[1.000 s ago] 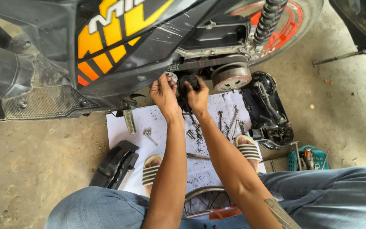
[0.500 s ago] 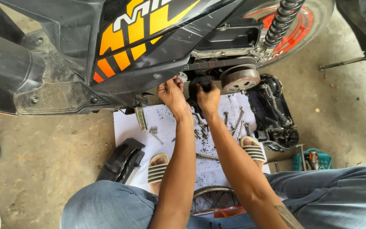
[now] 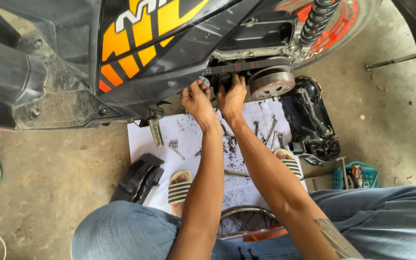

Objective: Cleaning and reassembling motorcycle transmission components

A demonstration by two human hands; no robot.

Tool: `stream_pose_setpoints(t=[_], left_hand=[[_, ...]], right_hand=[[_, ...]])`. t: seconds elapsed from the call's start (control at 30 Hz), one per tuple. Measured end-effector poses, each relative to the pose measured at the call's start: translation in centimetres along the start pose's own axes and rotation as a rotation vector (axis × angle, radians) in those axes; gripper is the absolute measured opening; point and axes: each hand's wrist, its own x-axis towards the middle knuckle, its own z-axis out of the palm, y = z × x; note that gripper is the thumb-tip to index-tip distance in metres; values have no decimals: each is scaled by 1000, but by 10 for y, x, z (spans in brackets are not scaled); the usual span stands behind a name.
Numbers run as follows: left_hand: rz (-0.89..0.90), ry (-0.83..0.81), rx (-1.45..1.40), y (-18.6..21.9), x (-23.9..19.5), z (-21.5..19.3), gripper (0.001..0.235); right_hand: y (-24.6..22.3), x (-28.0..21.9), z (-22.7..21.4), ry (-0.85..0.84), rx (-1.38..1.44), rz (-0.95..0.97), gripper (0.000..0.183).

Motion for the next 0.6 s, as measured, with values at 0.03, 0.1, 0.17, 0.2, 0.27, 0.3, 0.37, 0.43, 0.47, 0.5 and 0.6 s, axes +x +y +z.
stream_pose_setpoints(t=[0.03, 0.1, 0.17, 0.2, 0.27, 0.3, 0.37, 0.43, 0.47, 0.5, 0.6], left_hand=[[-7, 8, 16, 1, -2, 1, 25], [-12, 14, 25, -2, -2, 1, 26], [-9, 5, 96, -8, 0, -5, 27], [-11, 12, 98, -7, -6, -7, 27], [-13, -39, 144, -1, -13, -1, 29], [-1, -46, 136, -2, -12, -2, 29], [18, -61, 276, -10, -15, -10, 34], [61, -117, 351, -25, -9, -16, 37], [95, -174, 441, -33, -9, -26, 52], [88, -171, 455, -29, -14, -27, 52], [110, -602, 483, -26, -13, -22, 38]], right_hand=[[0, 2, 2, -5, 11, 8, 30], [5, 13, 11, -8, 22, 8, 30], [18, 27, 21, -158, -44, 147, 39], [35, 34, 19, -165, -48, 149, 39], [60, 58, 16, -257, 12, 183, 35], [39, 43, -8, -252, 21, 170, 35], [6, 3, -57, -377, 368, 87, 12], [27, -7, -60, -371, 573, 25, 8], [42, -20, -62, -359, 781, -21, 7], [48, -23, -64, -359, 782, -5, 7], [55, -19, -75, -387, 893, -108, 21]])
